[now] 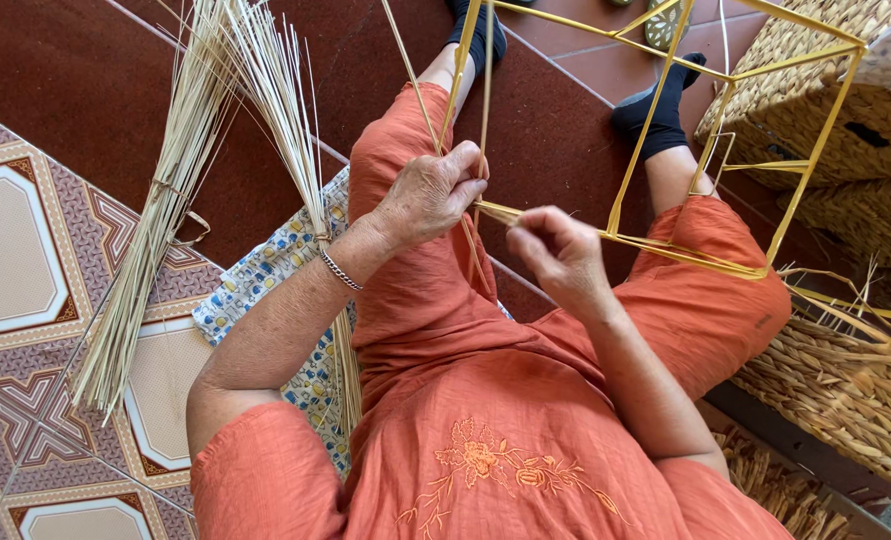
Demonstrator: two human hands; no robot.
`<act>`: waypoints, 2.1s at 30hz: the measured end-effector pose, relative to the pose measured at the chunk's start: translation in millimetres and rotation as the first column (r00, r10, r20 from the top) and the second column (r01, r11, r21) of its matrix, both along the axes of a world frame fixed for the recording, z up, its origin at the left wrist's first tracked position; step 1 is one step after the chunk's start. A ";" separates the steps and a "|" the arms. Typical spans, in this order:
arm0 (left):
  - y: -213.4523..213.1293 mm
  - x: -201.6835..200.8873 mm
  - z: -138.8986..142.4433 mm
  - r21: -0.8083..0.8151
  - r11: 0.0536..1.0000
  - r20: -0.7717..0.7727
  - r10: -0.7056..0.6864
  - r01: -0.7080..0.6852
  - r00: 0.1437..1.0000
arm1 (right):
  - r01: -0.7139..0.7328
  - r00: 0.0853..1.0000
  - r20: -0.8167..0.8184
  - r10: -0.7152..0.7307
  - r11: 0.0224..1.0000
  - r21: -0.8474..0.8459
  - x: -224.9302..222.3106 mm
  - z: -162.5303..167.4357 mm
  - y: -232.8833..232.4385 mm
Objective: The person sits on the floor and weaves thin bamboo strips into a yellow metal basket frame. They repeatedly pick up strips, thread them through the frame, and pull them tight to build the basket wall.
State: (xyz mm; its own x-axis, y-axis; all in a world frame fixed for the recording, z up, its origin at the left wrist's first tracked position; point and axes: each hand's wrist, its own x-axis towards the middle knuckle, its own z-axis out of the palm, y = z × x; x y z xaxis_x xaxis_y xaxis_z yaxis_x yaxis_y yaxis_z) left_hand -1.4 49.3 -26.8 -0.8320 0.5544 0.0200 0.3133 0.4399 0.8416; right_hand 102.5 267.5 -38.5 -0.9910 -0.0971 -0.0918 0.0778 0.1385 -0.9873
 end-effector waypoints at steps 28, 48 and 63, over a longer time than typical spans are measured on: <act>20.8 -10.1 -3.8 -0.032 0.998 0.291 -0.051 0.063 0.955 | 0.081 0.923 -0.379 0.063 0.933 0.352 1.9 -38.6 -29.6; 36.7 1.0 -3.3 -0.494 0.860 0.167 -0.046 0.124 0.985 | 0.229 0.936 -0.330 -0.123 0.925 0.304 8.8 -50.1 -26.7; 25.2 -2.5 -15.0 -0.121 0.992 0.188 0.004 0.019 0.982 | 0.221 0.975 -0.065 -0.213 0.962 0.157 7.0 -60.5 -50.5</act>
State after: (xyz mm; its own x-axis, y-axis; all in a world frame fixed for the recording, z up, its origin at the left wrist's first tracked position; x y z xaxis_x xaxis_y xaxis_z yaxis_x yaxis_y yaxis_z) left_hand -3.9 74.5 -41.9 -0.8101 0.5496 -0.2039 0.1590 0.5407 0.8260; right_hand 109.4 216.9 -99.0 -0.9902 0.1332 -0.0411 0.0776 0.2826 -0.9561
